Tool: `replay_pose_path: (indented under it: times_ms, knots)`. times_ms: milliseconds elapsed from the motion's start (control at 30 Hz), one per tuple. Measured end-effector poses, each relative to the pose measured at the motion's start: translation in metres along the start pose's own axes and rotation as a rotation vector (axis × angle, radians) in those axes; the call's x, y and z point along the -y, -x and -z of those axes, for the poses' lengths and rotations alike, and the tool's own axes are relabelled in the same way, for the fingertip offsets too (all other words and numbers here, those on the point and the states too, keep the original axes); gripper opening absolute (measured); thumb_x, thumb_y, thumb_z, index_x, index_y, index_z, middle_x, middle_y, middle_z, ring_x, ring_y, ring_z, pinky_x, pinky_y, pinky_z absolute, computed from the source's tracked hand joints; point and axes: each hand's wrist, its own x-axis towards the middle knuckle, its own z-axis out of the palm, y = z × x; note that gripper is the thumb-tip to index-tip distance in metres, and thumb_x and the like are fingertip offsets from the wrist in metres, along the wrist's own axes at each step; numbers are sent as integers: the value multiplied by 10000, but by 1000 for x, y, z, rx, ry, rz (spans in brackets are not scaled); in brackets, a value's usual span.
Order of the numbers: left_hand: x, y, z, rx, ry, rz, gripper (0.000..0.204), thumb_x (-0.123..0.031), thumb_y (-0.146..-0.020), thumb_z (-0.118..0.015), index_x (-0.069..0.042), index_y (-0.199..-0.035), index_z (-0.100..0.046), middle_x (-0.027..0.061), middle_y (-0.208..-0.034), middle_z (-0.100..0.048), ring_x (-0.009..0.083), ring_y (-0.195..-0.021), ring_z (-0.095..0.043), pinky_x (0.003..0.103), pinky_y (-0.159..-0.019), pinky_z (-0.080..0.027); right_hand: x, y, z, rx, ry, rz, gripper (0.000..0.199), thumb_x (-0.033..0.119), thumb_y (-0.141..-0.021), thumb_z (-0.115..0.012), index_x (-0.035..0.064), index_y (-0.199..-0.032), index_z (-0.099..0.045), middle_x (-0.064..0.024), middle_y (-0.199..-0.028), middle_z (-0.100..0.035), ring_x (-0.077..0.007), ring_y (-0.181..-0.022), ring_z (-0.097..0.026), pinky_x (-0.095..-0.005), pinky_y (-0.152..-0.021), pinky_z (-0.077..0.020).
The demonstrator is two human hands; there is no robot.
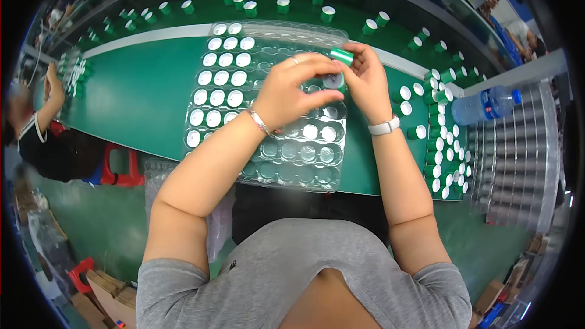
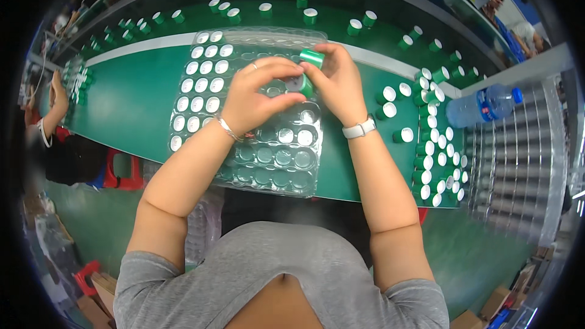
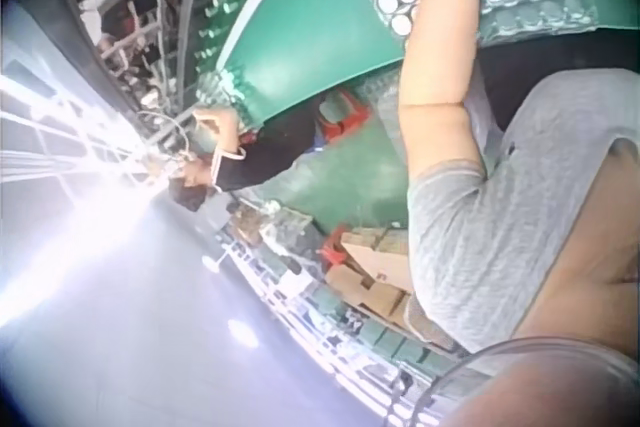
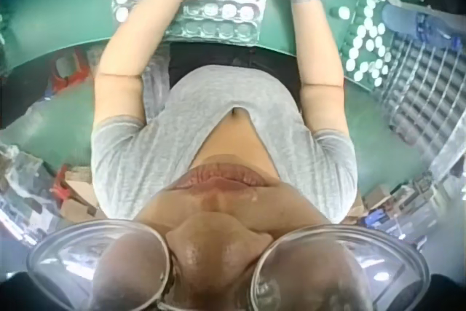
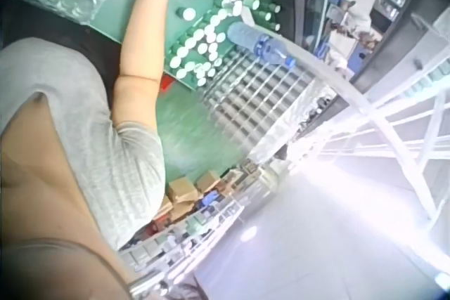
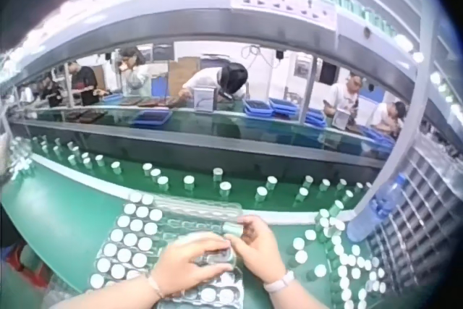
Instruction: Placing green cylindrical components into plastic grid trays on an assembly line.
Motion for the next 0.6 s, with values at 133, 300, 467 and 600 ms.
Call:
replay_pose_path:
  times_ms: [133, 300, 467, 600]
  knots:
    - [-8, 0, 9, -121, -7, -164, 428, -158, -688, -851, -43, -1056, -666, 100, -1046, -678, 243, -962, -652, 334, -860, -523, 11, -49, -39, 232, 269, -51, 387, 145, -796, -766, 27, -1136, -625, -123, -1093, -617, -208, -950, -630, -316, -775, -523]
    - [1, 3, 10, -365, 58, -108, 382, -115, -773, -784, -47, -1114, -626, 107, -1079, -635, 251, -964, -633, 325, -826, -517, -4, -106, -115, 397, 590, 287, 349, 105, -791, -726, 40, -1127, -660, -201, -1093, -608, -366, -973, -619, -416, -846, -511]
    - [13, -5, 8, -502, 272, -38, 335, -57, -846, -703, 0, -1156, -591, 122, -1161, -573, 226, -1034, -594, 317, -893, -489, -51, -132, -136, 472, 731, 417, 349, 182, -818, -718, 49, -1139, -678, -195, -1062, -626, -374, -990, -602, -422, -862, -496]
    - [24, -7, 4, -562, 254, 75, 332, 22, -918, -589, 34, -1240, -509, 109, -1257, -504, 209, -1158, -523, 328, -1024, -408, -71, -125, -107, 344, 618, 604, 421, 245, -934, -557, 62, -1313, -552, -171, -1241, -566, -362, -1121, -527, -394, -991, -427]
